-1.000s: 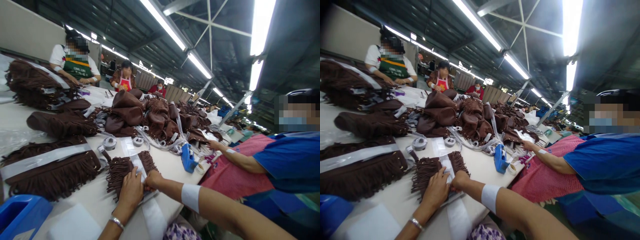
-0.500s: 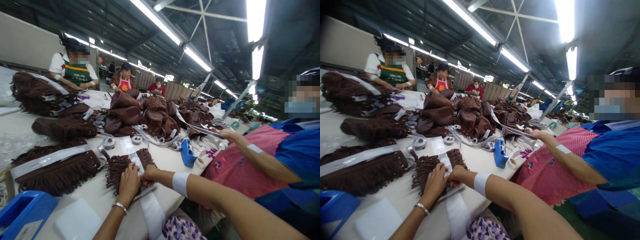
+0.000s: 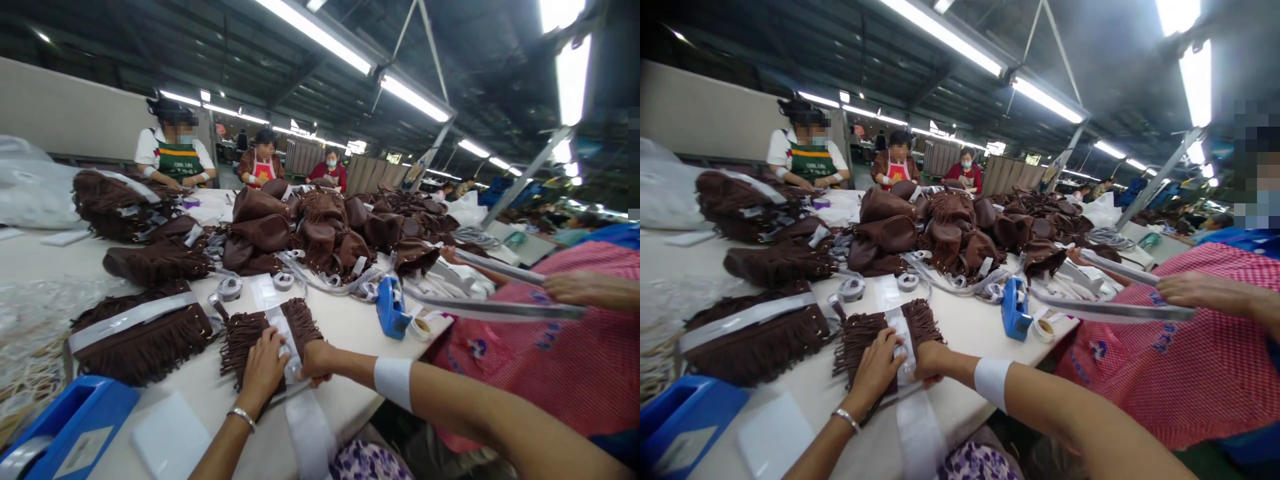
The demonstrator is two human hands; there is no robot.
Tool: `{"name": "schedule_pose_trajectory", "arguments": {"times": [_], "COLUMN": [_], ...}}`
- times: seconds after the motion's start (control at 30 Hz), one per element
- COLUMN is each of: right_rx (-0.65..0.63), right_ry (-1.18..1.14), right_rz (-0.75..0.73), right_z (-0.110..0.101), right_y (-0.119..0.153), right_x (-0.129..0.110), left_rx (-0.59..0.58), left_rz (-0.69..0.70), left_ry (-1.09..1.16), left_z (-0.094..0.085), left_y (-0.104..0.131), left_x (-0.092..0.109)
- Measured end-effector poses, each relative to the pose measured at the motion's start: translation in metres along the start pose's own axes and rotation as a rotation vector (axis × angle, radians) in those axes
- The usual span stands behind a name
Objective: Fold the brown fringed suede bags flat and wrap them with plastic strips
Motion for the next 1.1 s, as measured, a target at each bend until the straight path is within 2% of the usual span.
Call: {"name": "schedule_pose_trajectory", "arguments": {"times": [0.17, 0.3, 0.37, 0.43, 0.5, 0.57, 0.63, 0.7, 0.73, 0.8, 0.87, 0.9, 1.0, 1.1], "right_rx": [0.096, 0.094, 0.113, 0.197, 0.31, 0.366, 0.346, 0.294, 0.259, 0.176, 0.078, 0.033, -0.093, -0.19], "right_ry": [0.199, 0.468, 0.575, 0.556, 0.438, 0.307, 0.224, 0.157, 0.124, 0.078, 0.081, 0.092, 0.116, 0.081], "right_rz": [-0.27, -0.458, -0.558, -0.715, -0.888, -0.986, -0.974, -0.892, -0.83, -0.7, -0.608, -0.582, -0.541, -0.493], "right_z": [-0.014, 0.003, 0.004, -0.01, -0.035, -0.061, -0.078, -0.087, -0.087, -0.08, -0.061, -0.049, -0.007, 0.028], "right_y": [0.03, 0.047, 0.059, 0.076, 0.092, 0.094, 0.073, 0.034, 0.01, -0.04, -0.083, -0.102, -0.146, -0.176], "right_x": [0.0, 0.0, -0.007, -0.024, -0.045, -0.063, -0.077, -0.092, -0.1, -0.121, -0.15, -0.165, -0.207, -0.223], "left_rx": [-0.003, 0.013, 0.021, 0.024, 0.023, 0.023, 0.023, 0.065, 0.13, 0.327, 0.497, 0.526, 0.452, 0.35], "left_rz": [-0.011, -0.022, -0.033, -0.044, -0.048, -0.04, -0.022, -0.026, -0.063, -0.223, -0.425, -0.506, -0.639, -0.7], "left_ry": [0.029, 0.037, 0.036, 0.035, 0.037, 0.046, 0.059, 0.073, 0.081, 0.089, 0.079, 0.071, 0.08, 0.115], "left_z": [-0.001, -0.005, -0.006, -0.007, -0.007, -0.01, -0.015, -0.027, -0.037, -0.059, -0.076, -0.08, -0.074, -0.059], "left_y": [0.0, 0.002, 0.003, 0.002, 0.0, 0.0, 0.002, 0.005, 0.007, 0.01, 0.012, 0.011, -0.001, -0.002], "left_x": [0.001, 0.004, 0.006, 0.007, 0.01, 0.014, 0.017, 0.011, 0.003, -0.024, -0.057, -0.072, -0.103, -0.111]}}
Point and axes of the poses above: each hand's wrist, its own y-axis away from the middle knuckle, its own z-axis out of the palm, x = y × z, the point moved 6 cm from there along -y, towards the middle knuckle, and after that the axes turned 6 degrees about z, right-handed, at the moved point
